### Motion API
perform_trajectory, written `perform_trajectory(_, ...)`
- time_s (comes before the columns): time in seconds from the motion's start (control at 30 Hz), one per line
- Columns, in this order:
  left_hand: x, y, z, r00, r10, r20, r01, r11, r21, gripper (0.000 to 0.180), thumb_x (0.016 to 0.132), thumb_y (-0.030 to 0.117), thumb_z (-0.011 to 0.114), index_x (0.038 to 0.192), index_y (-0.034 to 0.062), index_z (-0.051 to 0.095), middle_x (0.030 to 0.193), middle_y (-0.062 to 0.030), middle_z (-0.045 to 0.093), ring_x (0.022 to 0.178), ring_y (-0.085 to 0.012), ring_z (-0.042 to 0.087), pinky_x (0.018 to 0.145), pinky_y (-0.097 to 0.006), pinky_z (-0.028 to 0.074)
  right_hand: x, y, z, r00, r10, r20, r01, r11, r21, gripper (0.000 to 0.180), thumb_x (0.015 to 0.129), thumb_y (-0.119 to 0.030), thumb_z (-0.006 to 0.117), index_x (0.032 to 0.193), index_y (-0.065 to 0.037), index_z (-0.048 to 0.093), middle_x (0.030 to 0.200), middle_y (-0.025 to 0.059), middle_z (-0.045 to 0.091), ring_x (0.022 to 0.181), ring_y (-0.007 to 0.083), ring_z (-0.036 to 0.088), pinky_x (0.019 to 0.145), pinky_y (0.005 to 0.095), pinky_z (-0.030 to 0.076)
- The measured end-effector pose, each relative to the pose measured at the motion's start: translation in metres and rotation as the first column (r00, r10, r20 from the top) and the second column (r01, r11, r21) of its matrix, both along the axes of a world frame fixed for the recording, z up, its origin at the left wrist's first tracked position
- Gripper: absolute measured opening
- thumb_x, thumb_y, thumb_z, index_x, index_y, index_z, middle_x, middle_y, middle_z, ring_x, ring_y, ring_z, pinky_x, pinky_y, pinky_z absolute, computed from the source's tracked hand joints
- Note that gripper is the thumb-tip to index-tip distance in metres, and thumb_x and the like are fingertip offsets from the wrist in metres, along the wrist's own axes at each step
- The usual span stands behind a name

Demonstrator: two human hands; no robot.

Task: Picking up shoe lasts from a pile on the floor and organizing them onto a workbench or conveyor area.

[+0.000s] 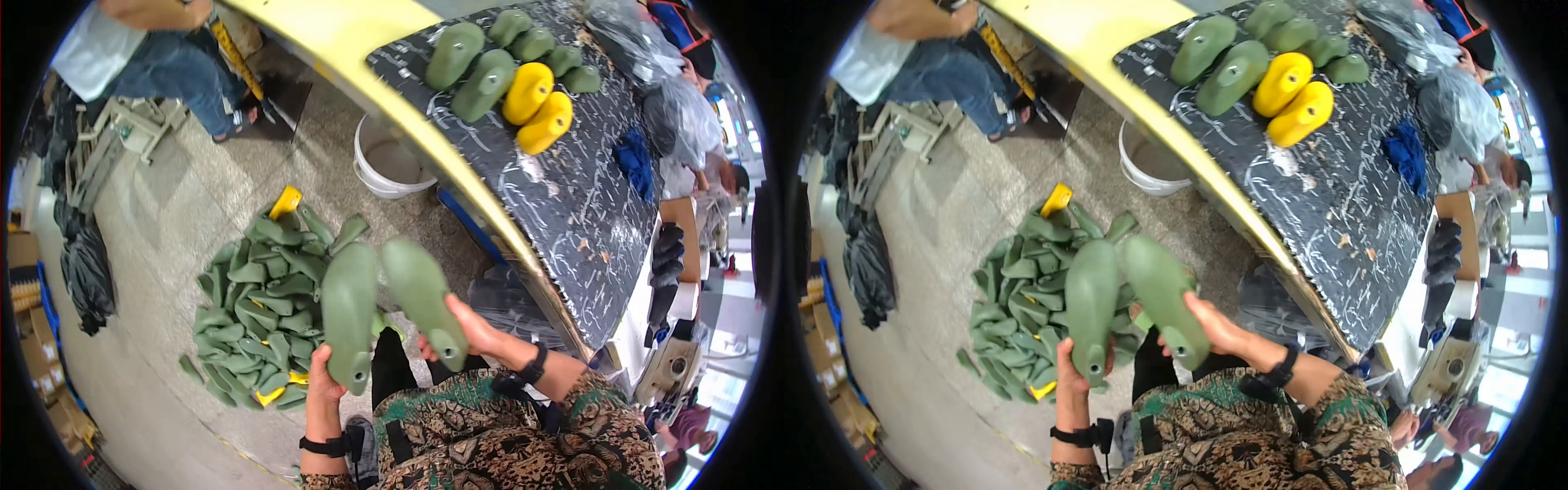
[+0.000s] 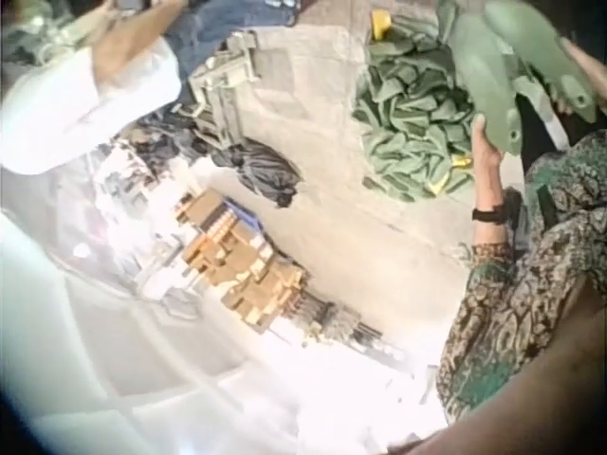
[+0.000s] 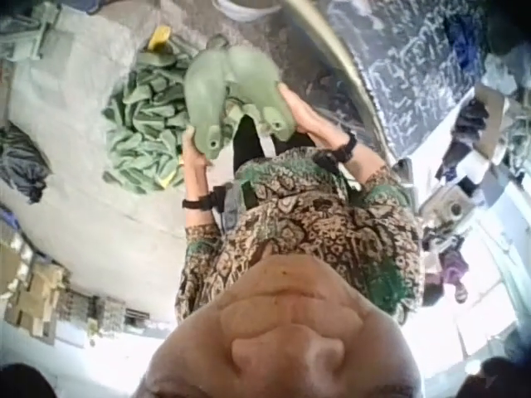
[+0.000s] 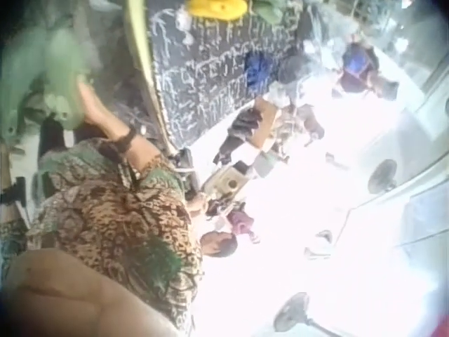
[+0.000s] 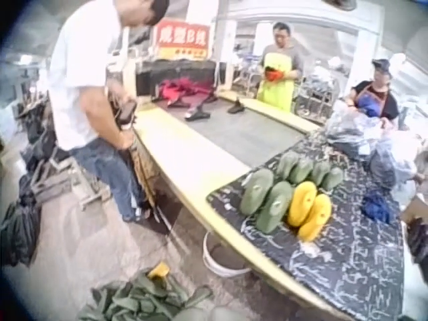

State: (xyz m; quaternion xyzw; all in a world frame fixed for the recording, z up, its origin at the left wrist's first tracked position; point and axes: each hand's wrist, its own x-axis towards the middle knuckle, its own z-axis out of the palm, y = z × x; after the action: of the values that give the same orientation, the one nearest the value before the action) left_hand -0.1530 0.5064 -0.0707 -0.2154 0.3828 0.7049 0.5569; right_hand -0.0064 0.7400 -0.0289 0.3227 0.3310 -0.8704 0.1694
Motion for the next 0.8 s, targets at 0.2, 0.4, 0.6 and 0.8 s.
perform_trajectory(0.2,0.026,0.158,0.107,0.856,-0.274,-0.438,0.360,0.924,0.127,0.052,0.082,0.037,0.051,0.115,-0.0032,0.050,0.101,-0.0180,0.061,0.081,-0.0265,0.061,0.070,-0.036,0.051,0.073,0.056,0.060,0.855,-0.517,0.050,0.519,0.854,-0.034,0.088,0.080,-0.076,0.022,0.105,0.003,0.052,0.087,0.0191,0.060,0.074,0.0316,0.062,0.066,0.0392,0.052)
perform_trajectory(0.4,0.063,0.313,0.119,0.876,-0.459,0.144,0.331,0.792,0.513,0.048,0.088,0.043,0.047,0.107,-0.0012,0.054,0.092,-0.0144,0.063,0.074,-0.0252,0.062,0.066,-0.035,0.052,0.086,0.142,0.090,0.726,-0.684,-0.064,0.685,0.728,-0.011,0.086,0.080,-0.075,0.021,0.109,0.000,0.051,0.089,0.0143,0.062,0.076,0.0290,0.064,0.059,0.0353,0.053)
perform_trajectory(0.6,0.119,0.293,0.078,0.751,-0.657,-0.062,0.617,0.665,0.420,0.028,0.091,0.028,0.047,0.103,0.0046,0.056,0.096,-0.0065,0.063,0.086,-0.0186,0.060,0.078,-0.031,0.047,0.130,0.129,0.064,0.983,-0.167,0.074,0.164,0.985,0.056,0.070,0.088,-0.062,0.031,0.103,0.001,0.057,0.088,0.0183,0.065,0.082,0.0280,0.065,0.072,0.0359,0.054)
perform_trajectory(0.8,0.056,0.168,0.029,0.881,-0.470,-0.044,0.459,0.875,-0.153,0.026,0.085,0.025,0.054,0.097,0.0021,0.053,0.091,-0.0129,0.059,0.081,-0.0245,0.059,0.072,-0.039,0.049,0.092,0.115,0.063,0.999,0.031,-0.012,-0.028,0.989,0.144,0.047,0.092,-0.042,0.048,0.101,0.003,0.056,0.091,0.0140,0.064,0.080,0.0178,0.064,0.067,0.0276,0.054)
